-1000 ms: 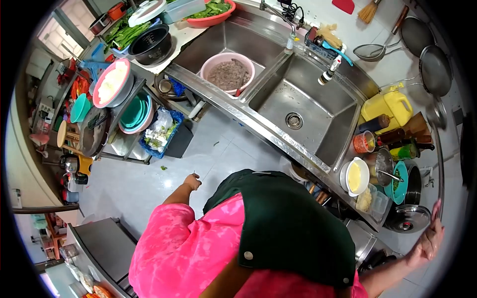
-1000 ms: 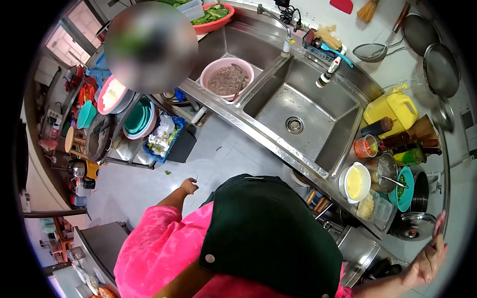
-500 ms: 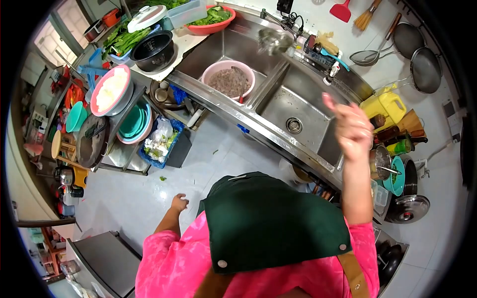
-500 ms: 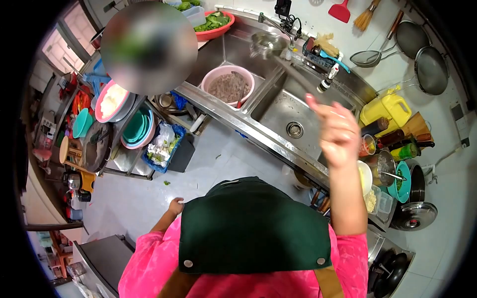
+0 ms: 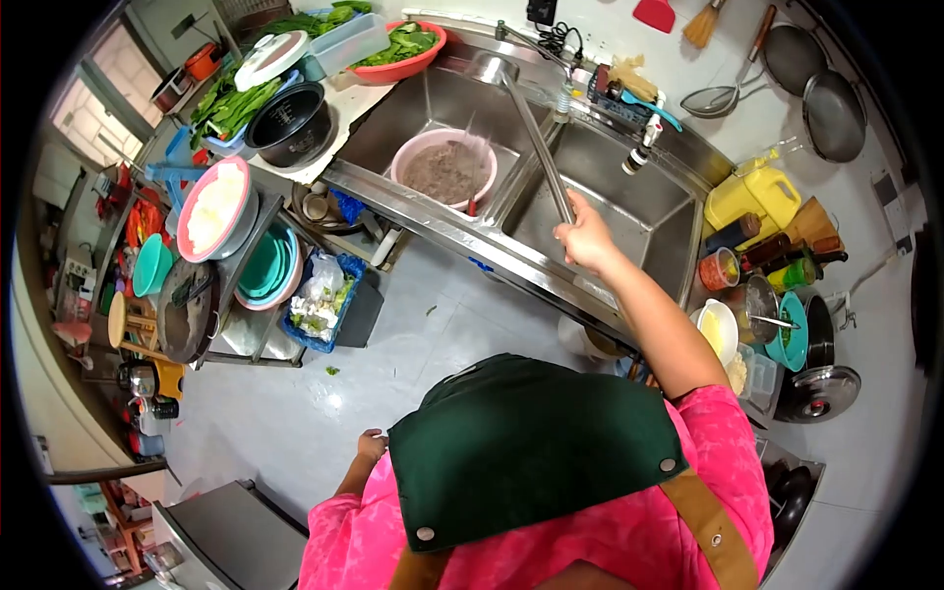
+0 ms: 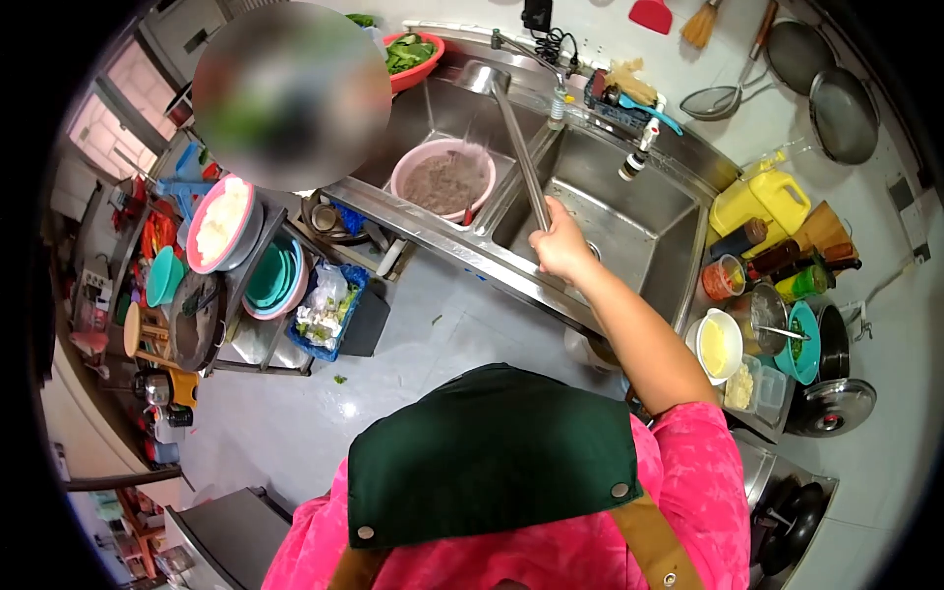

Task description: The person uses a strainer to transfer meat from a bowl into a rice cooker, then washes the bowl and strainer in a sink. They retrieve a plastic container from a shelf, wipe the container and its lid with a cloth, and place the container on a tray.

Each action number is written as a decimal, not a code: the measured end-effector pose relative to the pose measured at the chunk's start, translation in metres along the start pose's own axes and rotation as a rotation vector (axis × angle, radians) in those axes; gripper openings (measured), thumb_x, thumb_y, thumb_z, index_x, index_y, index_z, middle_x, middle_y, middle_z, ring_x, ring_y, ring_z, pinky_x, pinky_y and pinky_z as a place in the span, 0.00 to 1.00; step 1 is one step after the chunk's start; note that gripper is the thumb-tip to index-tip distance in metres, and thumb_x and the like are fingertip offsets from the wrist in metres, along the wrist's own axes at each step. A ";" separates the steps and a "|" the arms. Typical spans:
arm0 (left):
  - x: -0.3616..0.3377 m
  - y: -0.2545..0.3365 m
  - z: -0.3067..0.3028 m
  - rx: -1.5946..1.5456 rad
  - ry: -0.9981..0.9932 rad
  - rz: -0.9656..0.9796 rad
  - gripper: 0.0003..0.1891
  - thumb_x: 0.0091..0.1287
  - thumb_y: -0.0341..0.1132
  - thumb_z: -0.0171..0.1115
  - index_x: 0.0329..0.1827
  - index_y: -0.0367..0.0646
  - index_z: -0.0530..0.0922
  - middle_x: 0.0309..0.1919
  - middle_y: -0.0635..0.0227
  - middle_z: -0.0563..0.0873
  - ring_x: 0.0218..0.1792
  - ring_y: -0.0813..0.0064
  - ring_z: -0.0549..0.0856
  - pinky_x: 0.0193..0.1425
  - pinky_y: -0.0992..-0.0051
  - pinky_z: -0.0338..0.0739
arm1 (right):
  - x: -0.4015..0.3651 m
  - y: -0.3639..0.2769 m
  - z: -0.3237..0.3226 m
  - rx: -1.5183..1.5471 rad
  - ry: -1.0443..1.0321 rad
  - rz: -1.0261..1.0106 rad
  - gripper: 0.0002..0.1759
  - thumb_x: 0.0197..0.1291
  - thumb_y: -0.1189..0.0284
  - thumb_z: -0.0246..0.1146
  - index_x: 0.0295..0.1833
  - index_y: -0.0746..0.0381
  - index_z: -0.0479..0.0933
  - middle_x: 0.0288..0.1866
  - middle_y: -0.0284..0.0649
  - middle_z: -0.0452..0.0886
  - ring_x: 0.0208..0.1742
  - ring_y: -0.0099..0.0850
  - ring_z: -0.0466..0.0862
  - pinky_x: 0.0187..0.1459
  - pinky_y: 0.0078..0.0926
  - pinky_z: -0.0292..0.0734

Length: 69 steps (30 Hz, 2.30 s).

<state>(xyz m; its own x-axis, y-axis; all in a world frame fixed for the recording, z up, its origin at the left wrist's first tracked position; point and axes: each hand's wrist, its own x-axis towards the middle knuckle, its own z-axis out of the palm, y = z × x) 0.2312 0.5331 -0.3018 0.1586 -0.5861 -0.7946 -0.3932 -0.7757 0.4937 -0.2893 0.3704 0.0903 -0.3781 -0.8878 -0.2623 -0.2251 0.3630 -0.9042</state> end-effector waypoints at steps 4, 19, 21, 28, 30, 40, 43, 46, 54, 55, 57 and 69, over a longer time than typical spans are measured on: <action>0.014 0.030 0.015 0.064 -0.047 0.102 0.17 0.48 0.24 0.56 0.44 0.36 0.70 0.18 0.63 0.77 0.14 0.74 0.73 0.16 0.76 0.67 | -0.015 0.044 -0.026 -0.018 0.086 -0.322 0.36 0.46 0.82 0.51 0.64 0.58 0.51 0.36 0.44 0.71 0.32 0.23 0.70 0.34 0.17 0.67; 0.084 0.188 0.130 0.876 -0.285 0.641 0.19 0.45 0.37 0.64 0.39 0.35 0.76 0.28 0.57 0.81 0.30 0.67 0.80 0.35 0.71 0.74 | -0.272 0.202 -0.331 -0.102 1.483 -0.285 0.28 0.59 0.76 0.50 0.65 0.61 0.51 0.22 0.25 0.62 0.16 0.13 0.60 0.16 0.12 0.56; 0.072 0.205 0.147 0.940 -0.306 0.666 0.19 0.46 0.37 0.63 0.39 0.35 0.76 0.26 0.58 0.81 0.29 0.67 0.80 0.34 0.71 0.74 | -0.298 0.218 -0.350 0.000 1.490 -0.186 0.24 0.57 0.75 0.51 0.60 0.68 0.59 0.35 0.33 0.70 0.32 0.19 0.67 0.36 0.13 0.65; 0.014 0.225 0.193 0.958 -0.335 0.768 0.19 0.47 0.36 0.62 0.41 0.36 0.75 0.20 0.60 0.80 0.22 0.69 0.80 0.27 0.72 0.74 | -0.316 0.332 -0.418 0.156 1.291 0.337 0.24 0.56 0.67 0.53 0.59 0.59 0.62 0.20 0.30 0.67 0.15 0.19 0.66 0.13 0.19 0.60; -0.112 0.280 0.219 0.899 -0.307 0.904 0.20 0.47 0.35 0.61 0.44 0.36 0.73 0.19 0.58 0.80 0.19 0.70 0.79 0.25 0.72 0.73 | -0.326 0.528 -0.476 -0.657 1.223 0.150 0.25 0.57 0.64 0.52 0.60 0.61 0.61 0.39 0.40 0.76 0.28 0.27 0.73 0.22 0.23 0.69; -0.136 0.216 0.177 0.804 -0.175 0.391 0.24 0.42 0.38 0.62 0.47 0.42 0.75 0.43 0.51 0.78 0.47 0.58 0.77 0.52 0.69 0.70 | -0.269 0.464 -0.396 -0.968 1.275 -0.129 0.25 0.57 0.75 0.47 0.62 0.67 0.56 0.59 0.54 0.62 0.59 0.47 0.64 0.59 0.34 0.59; -0.102 0.162 0.148 0.732 -0.055 0.424 0.21 0.44 0.34 0.57 0.45 0.45 0.76 0.41 0.52 0.79 0.45 0.55 0.77 0.51 0.66 0.70 | -0.199 0.368 -0.320 -0.724 1.189 -0.303 0.24 0.57 0.74 0.48 0.61 0.67 0.58 0.58 0.52 0.64 0.57 0.44 0.66 0.57 0.33 0.61; -0.105 0.138 0.124 0.626 0.022 0.301 0.21 0.44 0.34 0.57 0.45 0.43 0.75 0.39 0.52 0.79 0.43 0.56 0.78 0.49 0.66 0.71 | -0.147 0.302 -0.257 -0.494 0.995 -0.431 0.23 0.57 0.73 0.49 0.59 0.67 0.59 0.57 0.50 0.65 0.55 0.42 0.67 0.55 0.31 0.63; -0.079 0.060 0.036 0.498 0.035 0.061 0.22 0.42 0.33 0.54 0.45 0.40 0.75 0.36 0.53 0.80 0.39 0.59 0.80 0.44 0.67 0.73 | -0.039 0.192 -0.129 -0.215 0.361 -0.433 0.21 0.57 0.70 0.52 0.56 0.67 0.63 0.53 0.45 0.70 0.51 0.36 0.71 0.50 0.28 0.68; -0.069 0.046 0.024 0.510 0.036 0.047 0.22 0.42 0.32 0.54 0.45 0.40 0.75 0.36 0.54 0.80 0.40 0.59 0.79 0.43 0.67 0.74 | -0.021 0.183 -0.116 -0.186 0.278 -0.423 0.21 0.57 0.70 0.52 0.55 0.67 0.63 0.53 0.45 0.70 0.50 0.36 0.72 0.50 0.28 0.68; -0.045 0.012 0.000 0.434 0.113 -0.009 0.22 0.42 0.31 0.53 0.45 0.40 0.75 0.37 0.53 0.80 0.40 0.59 0.79 0.43 0.67 0.74 | 0.021 0.170 -0.087 -0.130 0.132 -0.420 0.20 0.57 0.69 0.53 0.54 0.66 0.64 0.52 0.43 0.71 0.49 0.34 0.73 0.49 0.27 0.69; -0.012 -0.070 -0.052 0.104 0.315 0.011 0.16 0.52 0.39 0.56 0.40 0.38 0.76 0.35 0.55 0.81 0.39 0.65 0.79 0.42 0.69 0.73 | 0.192 0.041 0.163 0.236 -0.118 0.185 0.15 0.49 0.76 0.55 0.46 0.64 0.70 0.35 0.40 0.75 0.33 0.25 0.76 0.33 0.19 0.74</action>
<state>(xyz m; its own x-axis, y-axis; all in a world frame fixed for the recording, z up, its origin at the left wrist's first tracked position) 0.3038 0.5825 -0.3085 0.4193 -0.6506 -0.6332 -0.4846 -0.7502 0.4499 -0.2243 0.1690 -0.0520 -0.2829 -0.8448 -0.4542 0.0577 0.4577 -0.8873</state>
